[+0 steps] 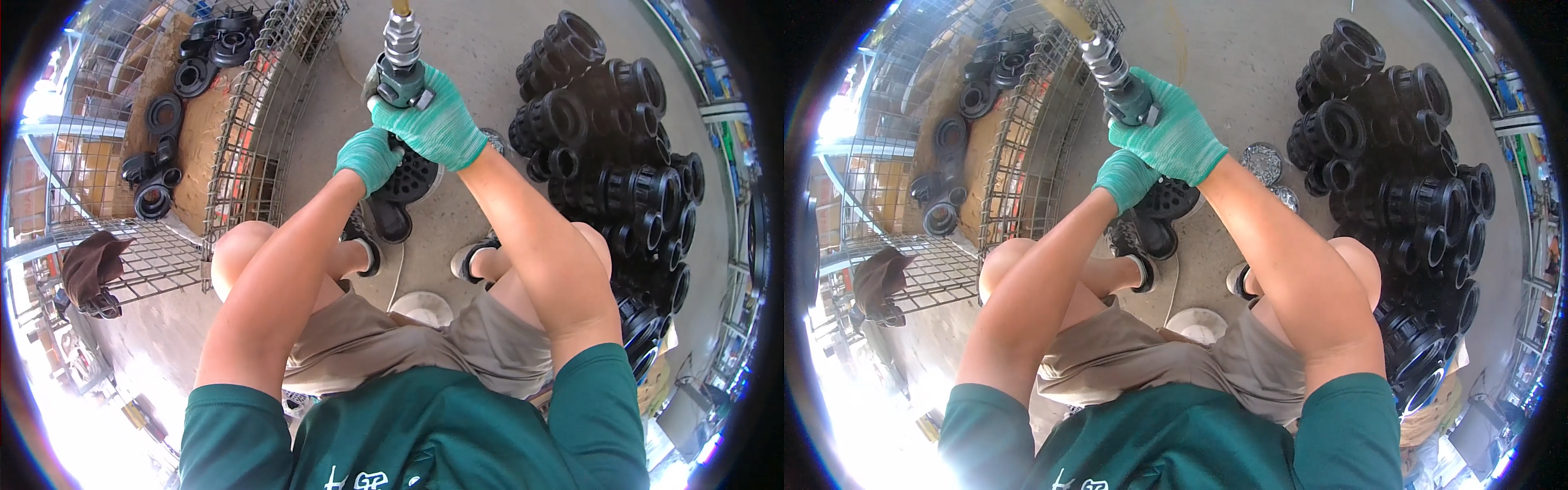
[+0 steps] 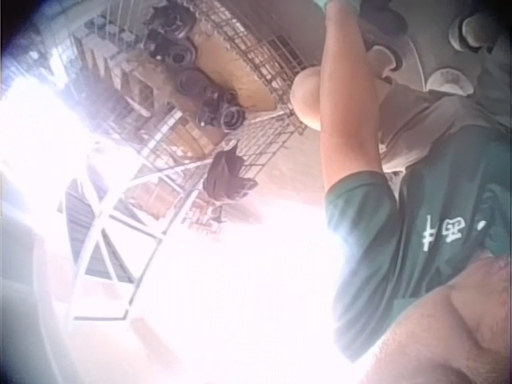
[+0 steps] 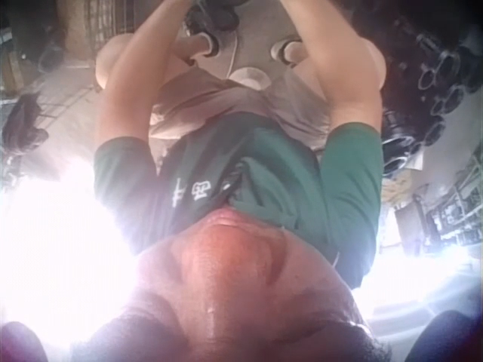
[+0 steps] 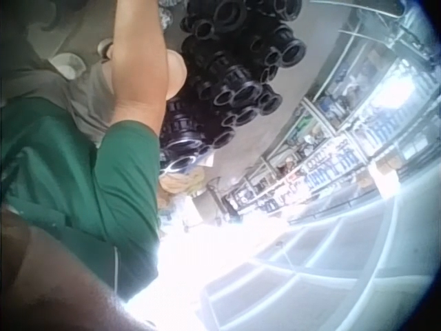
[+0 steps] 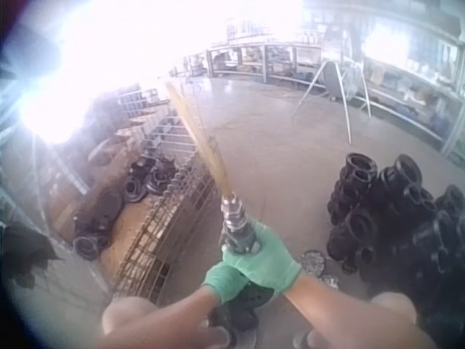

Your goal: The person assembles black circular housings using an air-powered screwdriver. They place screws and gaskets into holes on the housings and tighten them with the tool.

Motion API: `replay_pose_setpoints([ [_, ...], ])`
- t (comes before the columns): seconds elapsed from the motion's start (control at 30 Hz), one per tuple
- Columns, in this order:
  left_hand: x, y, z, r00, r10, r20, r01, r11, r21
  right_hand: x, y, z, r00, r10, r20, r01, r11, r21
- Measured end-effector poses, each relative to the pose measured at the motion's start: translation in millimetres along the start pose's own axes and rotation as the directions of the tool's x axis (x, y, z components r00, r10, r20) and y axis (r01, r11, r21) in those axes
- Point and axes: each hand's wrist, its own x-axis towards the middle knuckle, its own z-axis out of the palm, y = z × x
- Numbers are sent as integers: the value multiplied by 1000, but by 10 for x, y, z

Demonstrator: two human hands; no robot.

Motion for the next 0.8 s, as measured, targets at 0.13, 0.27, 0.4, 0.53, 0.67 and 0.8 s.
replay_pose_setpoints([
  [0.13,-27,34,-11,1000,7,12,-7,1000,-2,3,-14,-17,1000,6,16,-6,1000,24],
  [0.27,-79,42,2,993,40,-110,-39,999,13,-15,-110,-31,999,31,7,-32,998,45],
  [0.4,-101,64,-46,996,23,-92,-28,998,-57,-60,-207,-145,999,11,-40,-9,998,61],
  [0.53,-102,74,-56,997,10,-72,-14,998,-54,-88,-272,-192,996,-19,-89,26,997,77],
  [0.67,-103,80,-50,998,3,-63,-8,997,-76,-96,-321,-190,988,-42,-146,50,997,52],
  [0.8,-92,58,-99,994,-37,-101,10,967,-256,-137,-433,-169,983,8,-182,11,994,107],
])
